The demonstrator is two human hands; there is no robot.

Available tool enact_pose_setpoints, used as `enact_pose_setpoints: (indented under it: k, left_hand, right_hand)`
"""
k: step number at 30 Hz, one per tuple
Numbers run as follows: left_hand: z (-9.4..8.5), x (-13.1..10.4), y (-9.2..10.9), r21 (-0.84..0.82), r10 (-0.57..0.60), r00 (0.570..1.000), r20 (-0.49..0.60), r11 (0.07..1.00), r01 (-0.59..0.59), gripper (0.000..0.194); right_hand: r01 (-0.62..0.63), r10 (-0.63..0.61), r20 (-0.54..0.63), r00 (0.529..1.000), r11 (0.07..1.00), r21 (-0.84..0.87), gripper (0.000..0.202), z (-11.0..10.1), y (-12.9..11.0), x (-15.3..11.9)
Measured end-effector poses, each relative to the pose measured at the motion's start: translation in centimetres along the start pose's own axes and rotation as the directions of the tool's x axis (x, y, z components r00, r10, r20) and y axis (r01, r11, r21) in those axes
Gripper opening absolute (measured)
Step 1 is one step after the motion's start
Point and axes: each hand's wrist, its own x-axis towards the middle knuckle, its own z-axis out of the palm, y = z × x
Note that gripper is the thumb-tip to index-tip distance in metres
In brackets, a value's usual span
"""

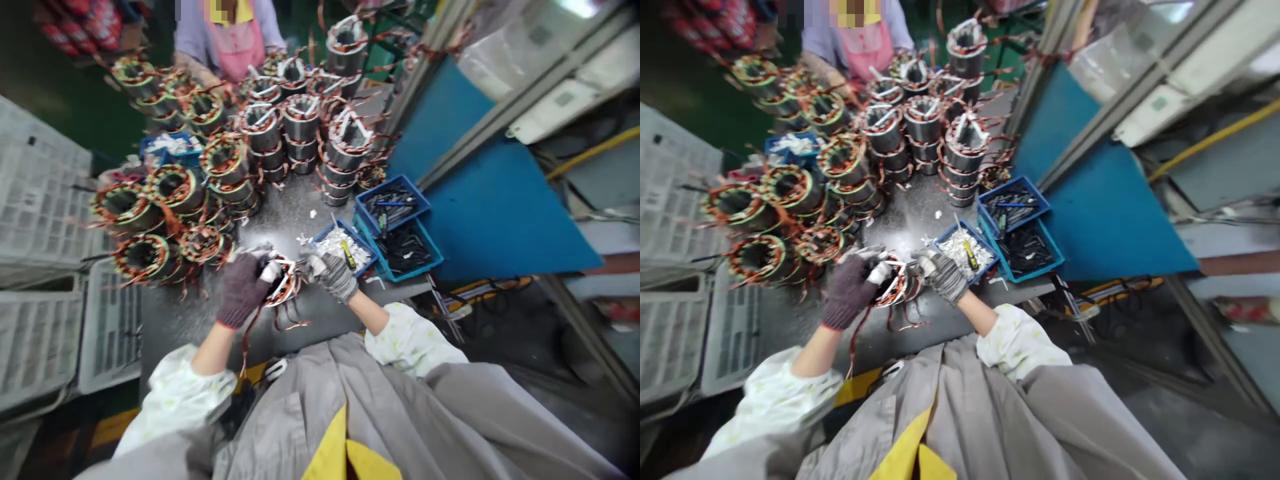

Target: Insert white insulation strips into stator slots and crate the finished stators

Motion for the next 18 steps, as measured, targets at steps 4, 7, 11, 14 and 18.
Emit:
enact_pose_setpoints:
  k: [4, 7, 11, 14, 18]
  left_hand:
    - [0.1, 0.5, -0.2, 0.027, -0.038, 0.999, -0.026, 0.999, 0.039, 0.037]
    - [0.7, 0.5, 0.0, 0.035, -0.087, 0.996, -0.033, 0.996, 0.088, 0.038]
    - [0.9, 0.3, -0.1, 0.047, -0.095, 0.995, -0.036, 0.994, 0.096, 0.037]
    - [0.8, 0.3, 0.0, 0.048, -0.074, 0.996, -0.052, 0.996, 0.076, 0.035]
    - [0.8, 0.3, 0.3, 0.014, -0.049, 0.995, -0.085, 0.999, 0.051, 0.031]
  right_hand:
    - [-0.263, 0.252, -0.081, 0.964, 0.946, -0.188, 0.035, -5.7, 5.4, -1.6]
    - [-0.543, 0.513, -0.197, 0.836, 0.718, -0.435, 0.035, -11.7, 10.6, -2.4]
    - [-0.517, 0.574, -0.102, 0.813, 0.629, -0.580, 0.037, -14.4, 14.3, 0.1]
    - [-0.436, 0.579, 0.004, 0.815, 0.618, -0.654, 0.034, -14.0, 14.6, 1.4]
    - [-0.510, 0.578, -0.066, 0.813, 0.654, -0.559, 0.034, -15.3, 14.7, -0.9]
